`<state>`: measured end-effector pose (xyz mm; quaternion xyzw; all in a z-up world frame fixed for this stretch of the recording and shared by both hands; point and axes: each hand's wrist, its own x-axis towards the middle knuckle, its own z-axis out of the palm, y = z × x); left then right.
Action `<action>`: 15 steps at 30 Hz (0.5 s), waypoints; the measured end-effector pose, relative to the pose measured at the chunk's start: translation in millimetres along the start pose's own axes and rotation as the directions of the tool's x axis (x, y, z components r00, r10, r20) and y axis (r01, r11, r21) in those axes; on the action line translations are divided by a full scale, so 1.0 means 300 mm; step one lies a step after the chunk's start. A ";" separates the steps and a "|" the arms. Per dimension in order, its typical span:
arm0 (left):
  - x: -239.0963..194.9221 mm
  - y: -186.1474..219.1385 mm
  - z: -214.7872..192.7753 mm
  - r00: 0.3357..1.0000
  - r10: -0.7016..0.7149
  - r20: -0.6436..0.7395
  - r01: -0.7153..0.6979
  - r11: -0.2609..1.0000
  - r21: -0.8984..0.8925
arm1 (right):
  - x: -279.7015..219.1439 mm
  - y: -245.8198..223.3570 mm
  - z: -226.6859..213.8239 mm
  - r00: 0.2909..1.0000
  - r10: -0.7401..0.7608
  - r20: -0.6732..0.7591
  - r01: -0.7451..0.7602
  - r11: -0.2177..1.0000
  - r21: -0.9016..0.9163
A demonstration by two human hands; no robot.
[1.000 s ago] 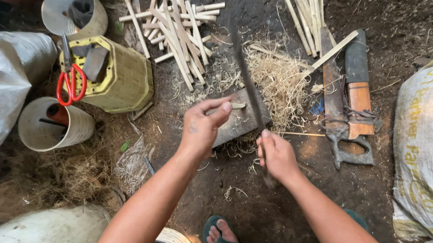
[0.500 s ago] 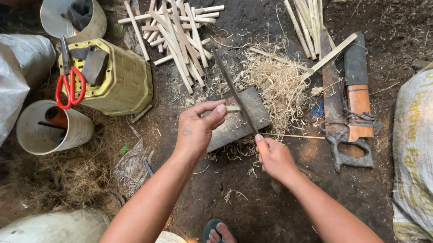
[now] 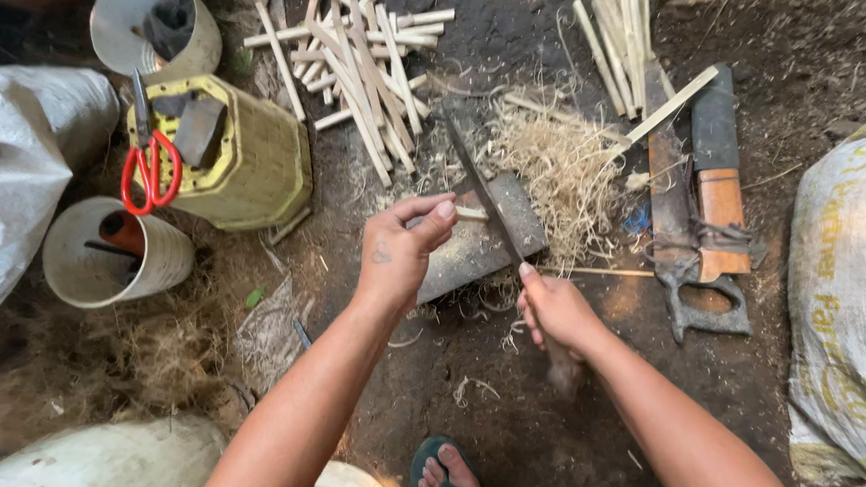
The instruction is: The person sits on the ground and uses a knife to shave and round small wooden sticks on a metal block. They repeatedly hold the stick in one hand and scrape the blade along its length to remove shavings, then place the finished sticks into a pile.
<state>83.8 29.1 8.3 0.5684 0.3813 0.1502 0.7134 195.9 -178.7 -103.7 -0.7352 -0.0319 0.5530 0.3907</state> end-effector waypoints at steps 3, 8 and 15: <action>0.007 -0.001 -0.013 1.000 0.005 0.009 -0.005 0.998 -0.056 | -0.079 -0.085 0.009 0.997 -0.075 0.025 0.070 0.984 0.161; 0.017 -0.029 -0.023 0.999 0.031 0.016 -0.030 0.995 -0.096 | -0.125 -0.108 0.034 0.762 -0.644 -0.063 0.647 0.762 0.024; 0.022 -0.027 -0.032 0.999 0.046 0.001 -0.045 0.995 -0.087 | 0.027 0.019 0.025 0.995 0.001 -0.097 -0.008 0.997 -0.078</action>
